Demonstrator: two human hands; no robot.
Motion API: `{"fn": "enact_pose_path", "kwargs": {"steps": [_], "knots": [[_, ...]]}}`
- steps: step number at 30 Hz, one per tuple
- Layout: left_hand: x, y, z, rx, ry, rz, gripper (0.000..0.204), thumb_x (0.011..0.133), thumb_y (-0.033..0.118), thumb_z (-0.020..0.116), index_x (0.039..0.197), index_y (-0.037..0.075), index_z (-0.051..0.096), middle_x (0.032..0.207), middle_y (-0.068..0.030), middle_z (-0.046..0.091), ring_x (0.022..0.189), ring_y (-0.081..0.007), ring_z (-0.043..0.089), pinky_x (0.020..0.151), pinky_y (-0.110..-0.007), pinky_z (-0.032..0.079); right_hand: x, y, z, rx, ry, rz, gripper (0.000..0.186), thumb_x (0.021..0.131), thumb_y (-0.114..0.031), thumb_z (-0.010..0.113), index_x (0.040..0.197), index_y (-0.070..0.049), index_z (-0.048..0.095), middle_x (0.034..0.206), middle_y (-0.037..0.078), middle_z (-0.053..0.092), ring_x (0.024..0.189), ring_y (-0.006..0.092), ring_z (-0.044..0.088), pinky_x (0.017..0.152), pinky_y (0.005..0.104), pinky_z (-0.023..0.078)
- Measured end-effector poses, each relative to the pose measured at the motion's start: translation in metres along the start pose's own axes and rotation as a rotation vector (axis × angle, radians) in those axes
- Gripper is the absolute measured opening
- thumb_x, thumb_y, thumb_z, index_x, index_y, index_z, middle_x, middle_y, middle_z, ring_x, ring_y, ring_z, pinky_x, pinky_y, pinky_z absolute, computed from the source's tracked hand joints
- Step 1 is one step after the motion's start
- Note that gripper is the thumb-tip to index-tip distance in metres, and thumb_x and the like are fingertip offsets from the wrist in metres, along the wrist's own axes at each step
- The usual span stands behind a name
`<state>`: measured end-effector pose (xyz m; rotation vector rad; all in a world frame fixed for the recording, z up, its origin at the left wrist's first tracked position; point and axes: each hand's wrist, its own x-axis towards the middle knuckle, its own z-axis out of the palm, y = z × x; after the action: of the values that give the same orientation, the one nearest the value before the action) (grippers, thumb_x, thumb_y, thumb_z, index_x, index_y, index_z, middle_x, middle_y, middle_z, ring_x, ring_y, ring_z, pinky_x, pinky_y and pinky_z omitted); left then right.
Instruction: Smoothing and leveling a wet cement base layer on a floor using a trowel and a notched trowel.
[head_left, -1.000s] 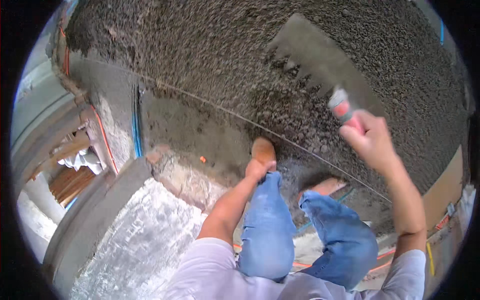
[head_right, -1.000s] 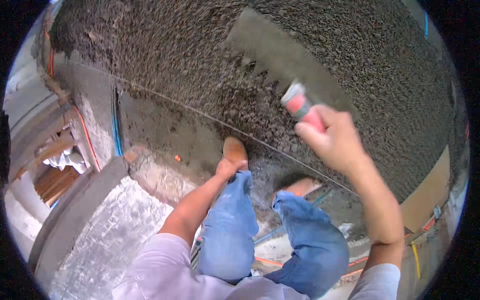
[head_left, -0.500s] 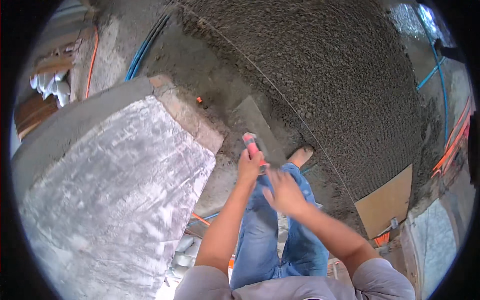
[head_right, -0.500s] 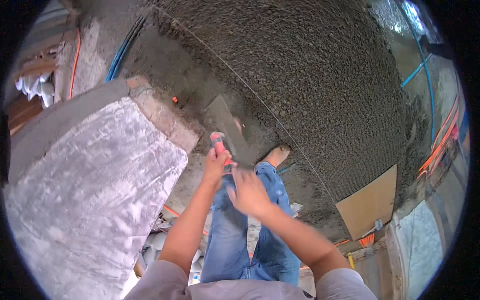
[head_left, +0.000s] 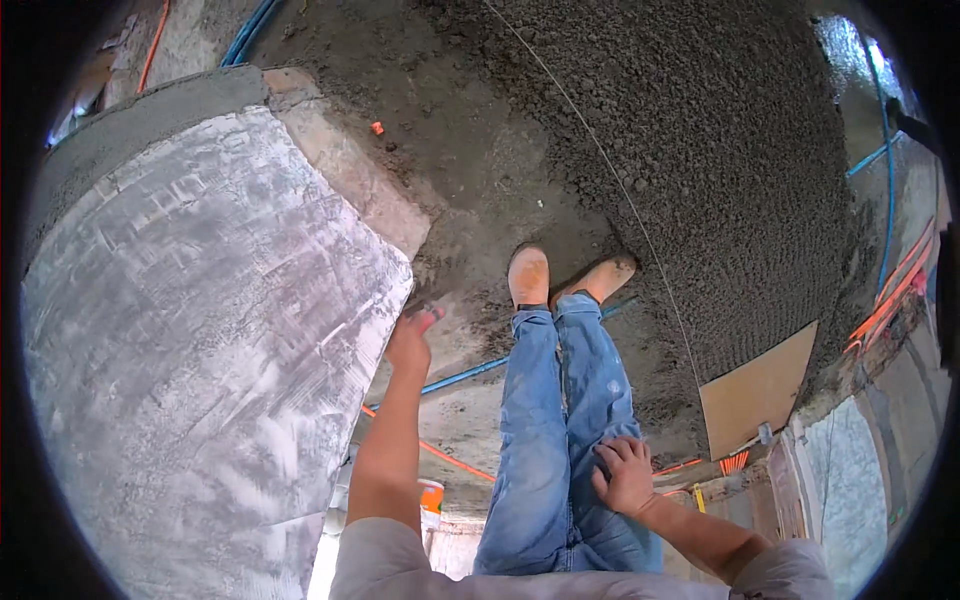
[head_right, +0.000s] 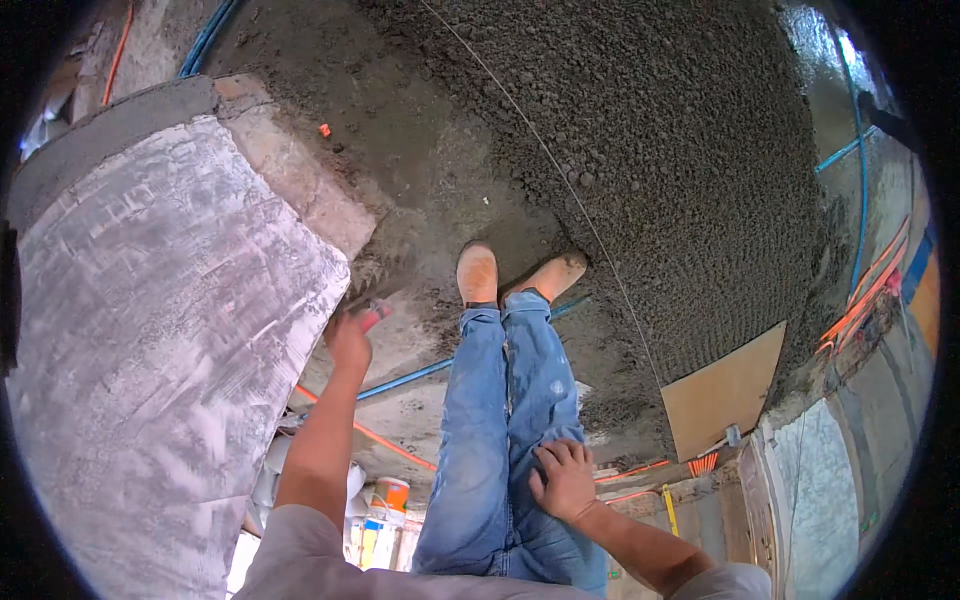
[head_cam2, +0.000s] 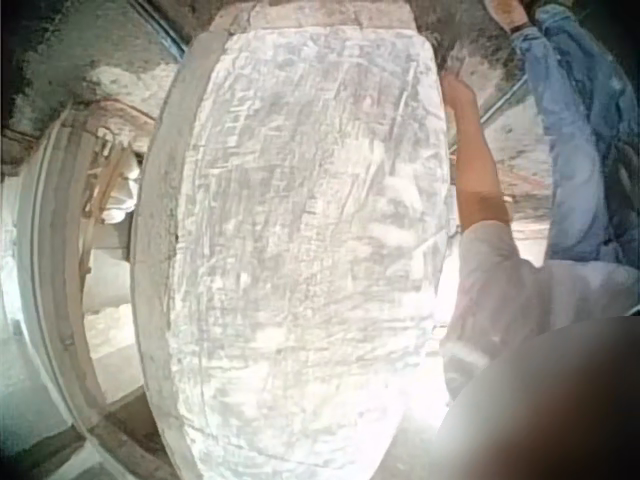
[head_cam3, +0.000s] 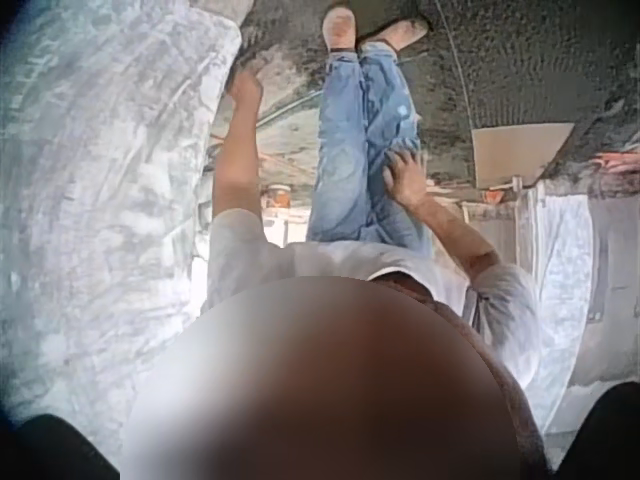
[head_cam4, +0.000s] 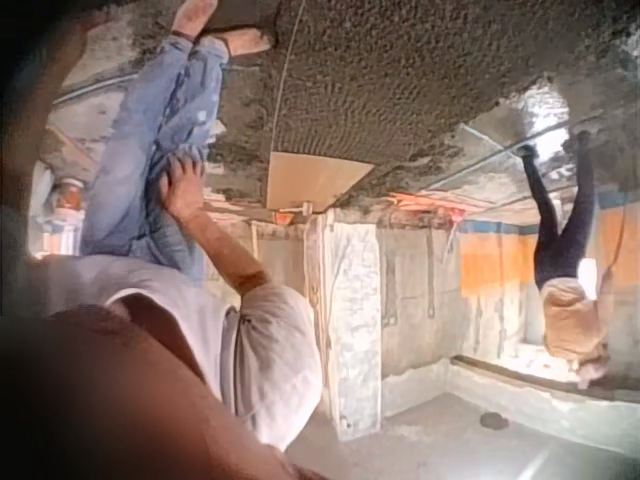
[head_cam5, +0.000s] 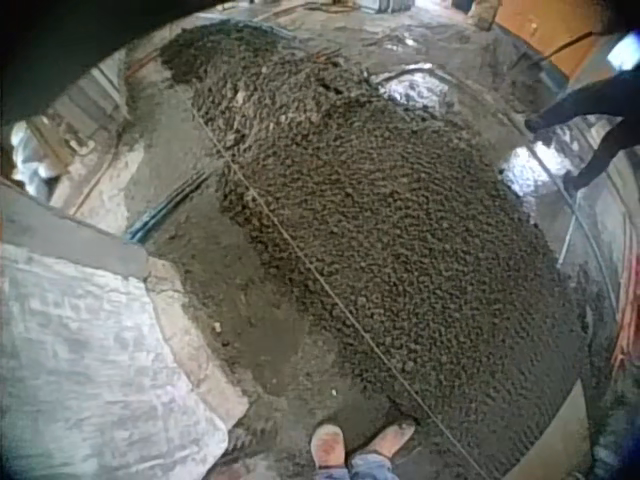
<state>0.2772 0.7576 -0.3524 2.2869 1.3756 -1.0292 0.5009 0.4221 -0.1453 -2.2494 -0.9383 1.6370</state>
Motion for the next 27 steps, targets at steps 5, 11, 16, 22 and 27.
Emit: {"fn": "enact_pose_path", "kwargs": {"steps": [5, 11, 16, 22, 27], "knots": [[-0.017, 0.037, -0.024, -0.03, 0.081, 0.048, 0.031, 0.083, 0.006, 0.053, 0.102, 0.021, 0.072, 0.121, -0.0189, 0.051, 0.116, -0.0384, 0.046, 0.095, -0.047, 0.041, -0.005, 0.007, 0.004, -0.011, 0.043, 0.041, 0.038, 0.072, -0.026, 0.065, 0.106, -0.009, 0.062, 0.114, 0.007, 0.057, 0.113, 0.03, 0.046, 0.095, 0.0477, 0.035], [-0.05, 0.029, -0.042, -0.233, -0.006, 0.005, 0.052, 0.076, 0.015, 0.067, 0.124, 0.002, 0.053, 0.129, -0.0203, 0.049, 0.124, -0.04, 0.041, 0.104, -0.043, 0.036, -0.009, 0.0, -0.002, 0.018, 0.126, 0.058, 0.036, 0.072, -0.024, 0.066, 0.104, -0.008, 0.064, 0.113, 0.007, 0.058, 0.111, 0.0317, 0.047, 0.094, 0.047, 0.036], [-0.176, 0.027, -0.07, -0.547, -0.231, 0.087, 0.052, 0.085, 0.044, 0.061, 0.127, 0.014, 0.055, 0.115, -0.0237, 0.06, 0.109, -0.039, 0.056, 0.093, -0.044, 0.045, -0.022, -0.022, -0.008, 0.016, 0.22, 0.037, 0.031, 0.076, -0.026, 0.062, 0.101, -0.009, 0.067, 0.11, 0.009, 0.061, 0.109, 0.0324, 0.051, 0.092, 0.0489, 0.039], [-0.301, 0.047, -0.212, -1.525, -0.52, -0.353, 0.062, 0.091, 0.041, 0.055, 0.141, 0.011, 0.034, 0.134, -0.0142, 0.049, 0.112, -0.0358, 0.056, 0.089, -0.047, 0.049, -0.095, -0.033, -0.106, 0.385, 0.322, 0.196, 0.03, 0.078, -0.027, 0.06, 0.096, -0.005, 0.069, 0.097, 0.018, 0.066, 0.094, 0.0374, 0.061, 0.084, 0.0453, 0.048], [-0.336, -0.001, -0.29, -2.302, 0.07, -0.408, 0.068, 0.095, 0.047, 0.043, 0.145, 0.011, 0.016, 0.15, -0.0171, 0.025, 0.128, -0.0409, 0.04, 0.101, -0.053, 0.04, -0.16, 0.004, -0.156, 0.279, 0.367, 0.254, 0.029, 0.08, -0.025, 0.057, 0.094, -0.002, 0.068, 0.091, 0.023, 0.065, 0.088, 0.0401, 0.063, 0.079, 0.0453, 0.05]]}}
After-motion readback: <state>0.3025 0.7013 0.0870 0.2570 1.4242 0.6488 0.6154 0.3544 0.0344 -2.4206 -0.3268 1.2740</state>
